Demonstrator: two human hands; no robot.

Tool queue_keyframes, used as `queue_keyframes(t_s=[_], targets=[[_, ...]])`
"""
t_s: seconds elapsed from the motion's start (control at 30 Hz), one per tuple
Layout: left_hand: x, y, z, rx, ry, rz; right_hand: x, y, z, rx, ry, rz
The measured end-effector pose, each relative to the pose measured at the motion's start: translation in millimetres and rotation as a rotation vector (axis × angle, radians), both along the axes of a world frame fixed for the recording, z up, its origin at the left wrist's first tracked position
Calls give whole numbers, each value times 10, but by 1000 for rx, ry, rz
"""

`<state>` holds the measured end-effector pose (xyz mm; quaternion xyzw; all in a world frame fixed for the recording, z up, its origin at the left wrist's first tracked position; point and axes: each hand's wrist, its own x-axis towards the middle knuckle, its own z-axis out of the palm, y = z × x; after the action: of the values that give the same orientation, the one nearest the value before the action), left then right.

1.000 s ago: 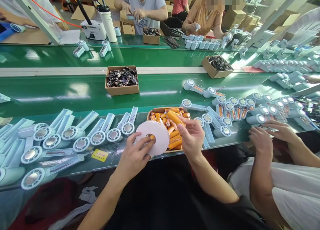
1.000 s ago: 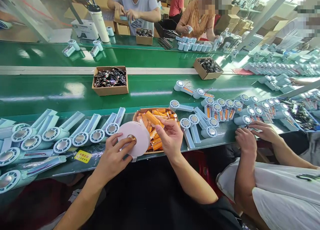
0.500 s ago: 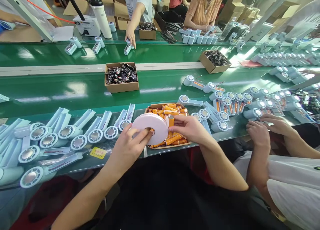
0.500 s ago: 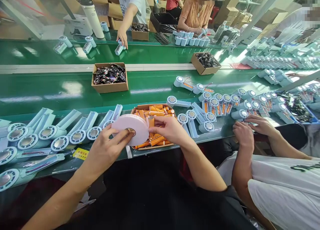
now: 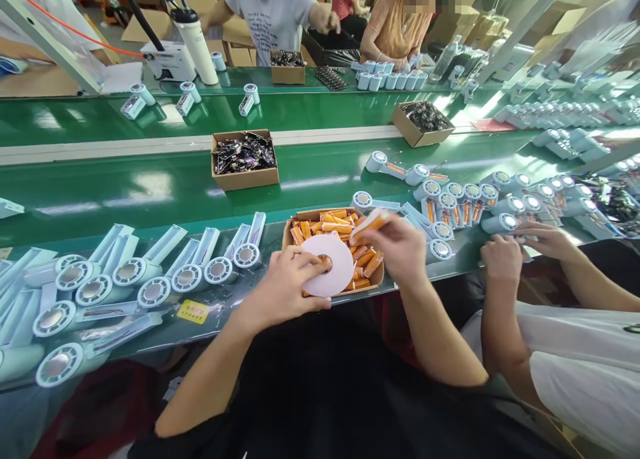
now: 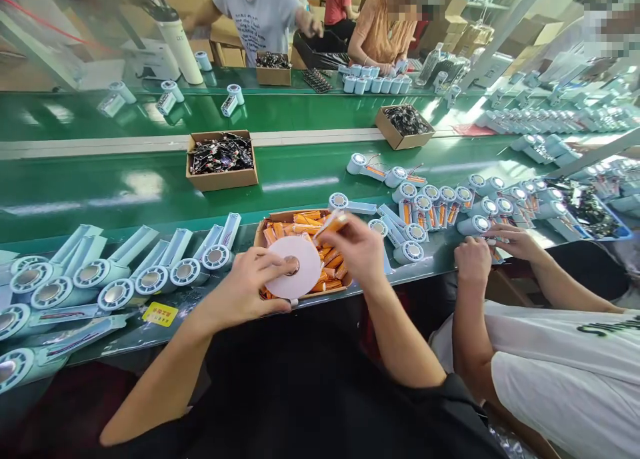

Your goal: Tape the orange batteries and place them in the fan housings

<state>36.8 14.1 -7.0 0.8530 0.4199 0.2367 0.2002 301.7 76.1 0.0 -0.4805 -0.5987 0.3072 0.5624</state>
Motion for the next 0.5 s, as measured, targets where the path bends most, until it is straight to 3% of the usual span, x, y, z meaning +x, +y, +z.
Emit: queue_keyframes(t_s=[0.07, 0.17, 0.37, 0.5], targets=[[-41, 98, 166, 10, -188, 51, -209, -266, -5, -3, -238, 149], [13, 116, 282, 168, -315, 149, -407, -514, -10, 105, -439, 255], [114, 85, 258, 330, -211, 128, -396, -480, 85, 227, -599, 384], [37, 121, 347, 394, -76, 60, -370, -480, 144, 257, -644, 374]])
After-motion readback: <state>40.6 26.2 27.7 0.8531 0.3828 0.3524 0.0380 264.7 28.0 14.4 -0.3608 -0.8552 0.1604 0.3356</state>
